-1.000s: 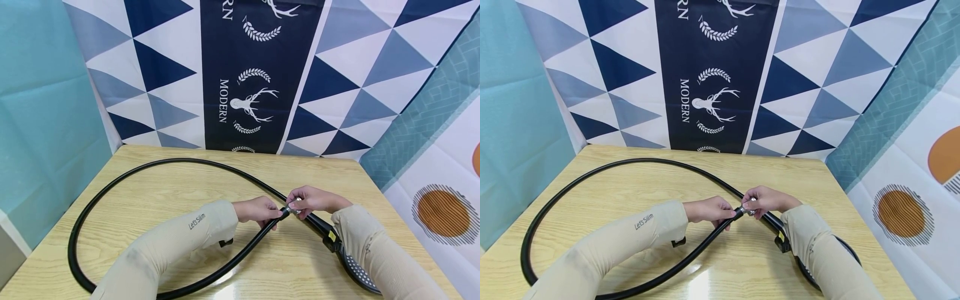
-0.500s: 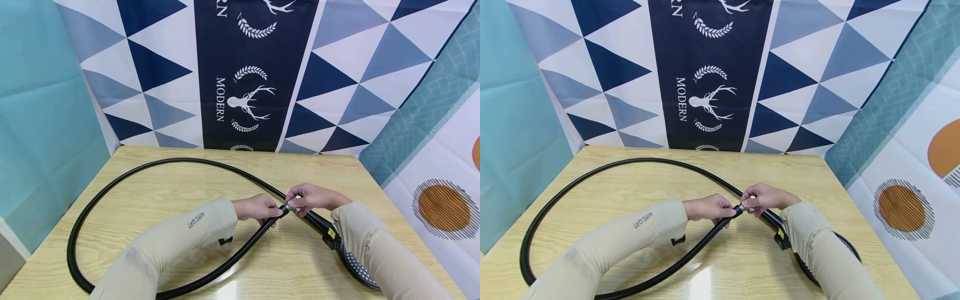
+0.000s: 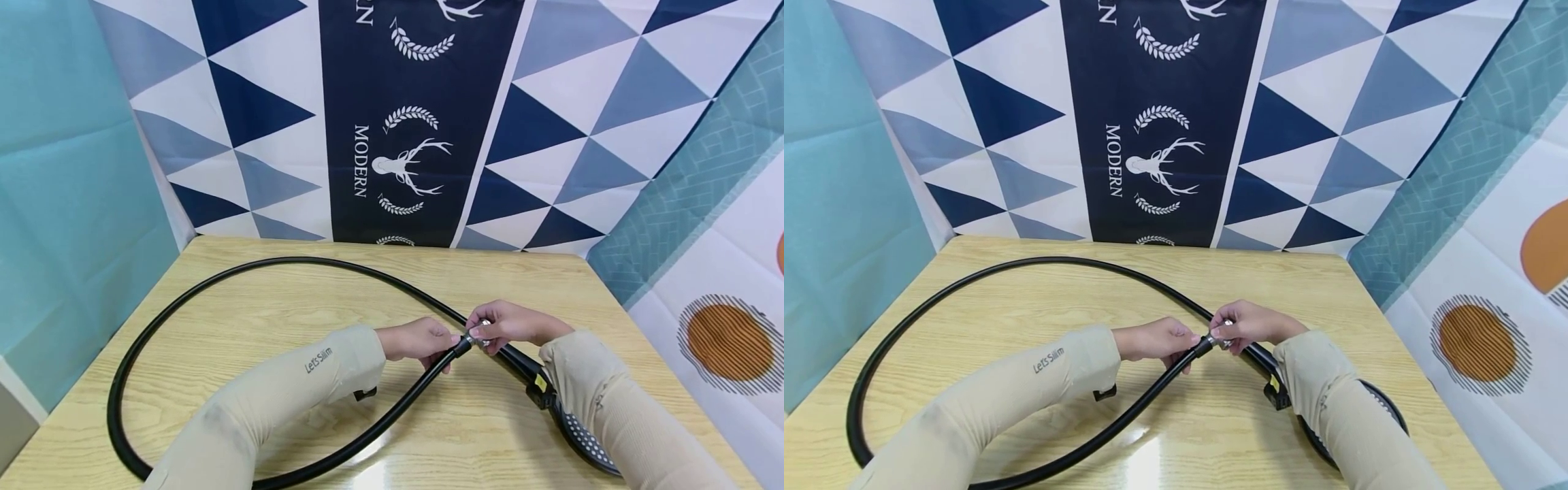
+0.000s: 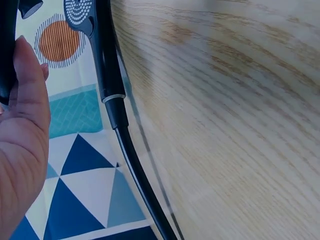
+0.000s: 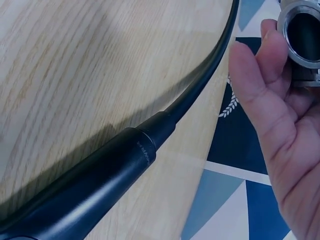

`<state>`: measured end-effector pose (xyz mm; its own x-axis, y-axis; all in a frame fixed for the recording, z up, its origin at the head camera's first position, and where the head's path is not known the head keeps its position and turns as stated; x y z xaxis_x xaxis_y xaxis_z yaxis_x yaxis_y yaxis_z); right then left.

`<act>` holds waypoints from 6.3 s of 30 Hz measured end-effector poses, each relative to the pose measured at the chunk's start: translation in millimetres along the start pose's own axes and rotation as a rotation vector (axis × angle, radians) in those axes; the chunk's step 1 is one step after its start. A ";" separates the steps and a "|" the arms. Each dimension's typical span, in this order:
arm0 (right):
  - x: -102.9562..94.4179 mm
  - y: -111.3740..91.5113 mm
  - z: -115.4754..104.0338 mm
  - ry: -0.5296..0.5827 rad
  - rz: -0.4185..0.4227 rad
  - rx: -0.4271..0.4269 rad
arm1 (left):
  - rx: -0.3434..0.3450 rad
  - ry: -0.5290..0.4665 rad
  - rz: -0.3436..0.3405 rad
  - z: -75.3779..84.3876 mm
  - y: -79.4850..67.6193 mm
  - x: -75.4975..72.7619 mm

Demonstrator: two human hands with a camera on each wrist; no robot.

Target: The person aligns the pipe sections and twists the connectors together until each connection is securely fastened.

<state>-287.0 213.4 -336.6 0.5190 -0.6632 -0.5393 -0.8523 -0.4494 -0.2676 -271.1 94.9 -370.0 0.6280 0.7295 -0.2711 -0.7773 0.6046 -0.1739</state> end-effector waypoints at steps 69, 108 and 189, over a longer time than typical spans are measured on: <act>-3.1 4.9 3.8 -0.055 0.025 -0.019 | -0.047 0.033 0.021 -1.7 3.8 -1.4; 6.7 5.7 -3.0 -0.044 0.011 -0.035 | -0.137 -0.159 -0.026 -16.7 0.4 3.1; 1.8 1.5 5.4 -0.042 0.005 -0.014 | -0.179 -0.150 -0.190 -13.6 6.2 6.7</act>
<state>-287.6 214.7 -342.3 0.5115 -0.6400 -0.5733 -0.8536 -0.4551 -0.2535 -272.2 99.2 -385.7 0.7507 0.6561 -0.0768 -0.6313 0.6783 -0.3760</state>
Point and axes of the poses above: each hand's wrist, its own y-axis towards the middle knuckle, its own x-axis out of the palm, z = x × y, the point moved 7 cm from there along y, towards the middle knuckle, and after that the axes turned 12 degrees about z, right-handed, at the moved point
